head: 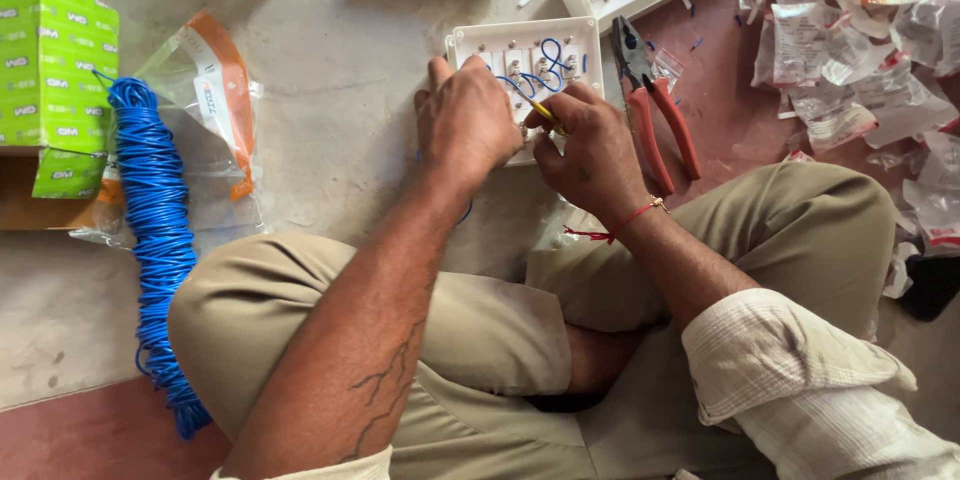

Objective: The person wires electrical switches and sockets into a plastic mounting box, using a screwdriver to tighten terminals and pliers to strip and trim wires.

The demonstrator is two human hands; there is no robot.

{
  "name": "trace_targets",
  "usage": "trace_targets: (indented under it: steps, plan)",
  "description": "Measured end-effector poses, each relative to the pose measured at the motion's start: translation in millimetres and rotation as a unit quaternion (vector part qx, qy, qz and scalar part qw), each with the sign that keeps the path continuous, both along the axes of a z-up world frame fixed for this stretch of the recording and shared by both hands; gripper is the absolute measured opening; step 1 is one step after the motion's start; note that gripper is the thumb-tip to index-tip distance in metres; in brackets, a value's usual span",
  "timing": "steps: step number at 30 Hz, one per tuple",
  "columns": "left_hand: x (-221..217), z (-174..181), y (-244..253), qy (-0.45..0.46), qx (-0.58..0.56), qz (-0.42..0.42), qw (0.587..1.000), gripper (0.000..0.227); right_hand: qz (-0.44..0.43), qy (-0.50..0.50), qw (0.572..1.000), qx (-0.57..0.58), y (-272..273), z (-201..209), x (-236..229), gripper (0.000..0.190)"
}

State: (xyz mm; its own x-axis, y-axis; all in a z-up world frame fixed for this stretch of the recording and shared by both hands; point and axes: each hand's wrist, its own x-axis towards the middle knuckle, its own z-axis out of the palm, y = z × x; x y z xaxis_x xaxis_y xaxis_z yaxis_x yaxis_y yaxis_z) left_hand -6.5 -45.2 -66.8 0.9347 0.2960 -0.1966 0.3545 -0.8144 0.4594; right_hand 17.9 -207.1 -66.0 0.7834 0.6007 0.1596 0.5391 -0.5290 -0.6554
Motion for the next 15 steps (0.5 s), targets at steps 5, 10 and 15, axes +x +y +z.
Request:
trace_targets:
  steps: [5,10,15]
  plan:
    - [-2.4,0.8,-1.2,0.025,-0.075,0.047,0.996,0.008,-0.007,0.012,1.000,-0.002,-0.6,-1.8,0.1,0.018]
    - [-2.8,-0.4,0.0,0.005,-0.075,0.050,0.996,0.008,-0.006,0.012,1.000,-0.007,-0.1,-2.2,1.8,0.020]
    - [-4.3,2.7,3.3,0.035,-0.089,0.049,0.994,0.007,0.001,0.008,1.000,-0.007,-1.8,0.1,1.8,0.020]
